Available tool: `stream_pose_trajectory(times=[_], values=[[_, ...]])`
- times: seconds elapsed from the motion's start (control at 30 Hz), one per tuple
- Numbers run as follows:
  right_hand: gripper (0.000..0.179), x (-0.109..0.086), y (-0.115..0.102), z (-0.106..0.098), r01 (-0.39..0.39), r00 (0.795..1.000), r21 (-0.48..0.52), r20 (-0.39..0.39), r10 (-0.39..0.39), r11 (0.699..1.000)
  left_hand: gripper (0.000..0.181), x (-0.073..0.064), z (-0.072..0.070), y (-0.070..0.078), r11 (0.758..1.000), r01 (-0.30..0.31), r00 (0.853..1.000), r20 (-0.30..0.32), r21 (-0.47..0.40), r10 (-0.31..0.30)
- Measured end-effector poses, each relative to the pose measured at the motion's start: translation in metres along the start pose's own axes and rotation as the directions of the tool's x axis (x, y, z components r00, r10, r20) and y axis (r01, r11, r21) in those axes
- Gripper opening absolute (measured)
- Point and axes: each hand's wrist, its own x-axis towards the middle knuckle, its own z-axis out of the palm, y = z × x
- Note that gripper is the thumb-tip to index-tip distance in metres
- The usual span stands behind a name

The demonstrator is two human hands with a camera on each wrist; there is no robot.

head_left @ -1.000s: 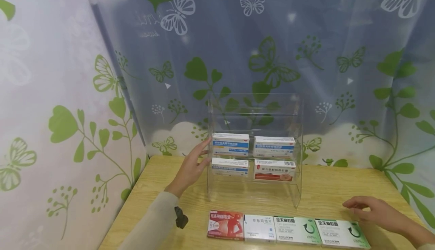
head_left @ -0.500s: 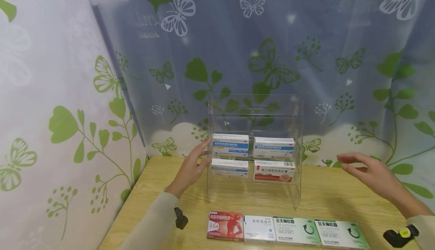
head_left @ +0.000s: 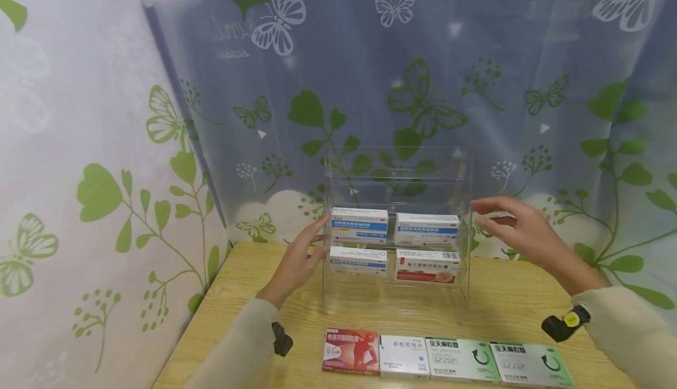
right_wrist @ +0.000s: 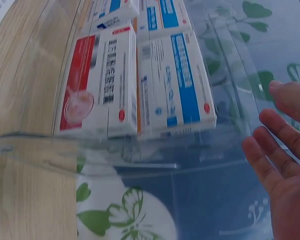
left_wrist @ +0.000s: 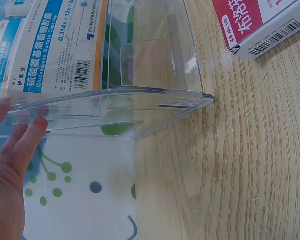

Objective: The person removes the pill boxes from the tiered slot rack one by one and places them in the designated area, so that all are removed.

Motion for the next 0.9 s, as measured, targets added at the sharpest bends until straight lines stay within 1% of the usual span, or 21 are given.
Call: stream_pose_trajectory(times=[0.17, 0.33, 0.5, 0.6, 0.77, 0.9], values=[[0.040, 0.021, -0.014, 0.017, 0.093, 0.995, -0.057, 0.026, -0.091, 0.994, 0.074, 0.000, 0.000, 0.000, 1.000, 0.002, 1.000, -0.002, -0.002, -0.002], [0.041, 0.034, -0.017, 0.029, 0.127, 0.990, -0.102, 0.077, -0.119, 0.987, 0.075, 0.000, 0.001, 0.000, 1.000, 0.015, 1.000, 0.001, -0.006, -0.015], [0.040, 0.039, -0.017, 0.036, 0.152, 0.984, -0.170, 0.124, -0.132, 0.974, 0.075, 0.000, 0.000, 0.001, 1.000, 0.023, 1.000, 0.005, -0.017, -0.023], [0.038, 0.040, -0.015, 0.040, 0.163, 0.980, -0.191, 0.144, -0.136, 0.968, 0.075, 0.000, 0.000, 0.001, 0.999, 0.024, 1.000, 0.009, -0.022, -0.023], [0.030, 0.043, -0.013, 0.043, 0.189, 0.975, -0.210, 0.153, -0.159, 0.959, 0.074, 0.000, 0.000, 0.001, 0.999, 0.037, 0.999, 0.014, -0.024, -0.036], [0.028, 0.046, -0.011, 0.045, 0.195, 0.974, -0.216, 0.154, -0.164, 0.957, 0.074, 0.000, 0.000, 0.001, 0.999, 0.039, 0.999, 0.014, -0.025, -0.038]])
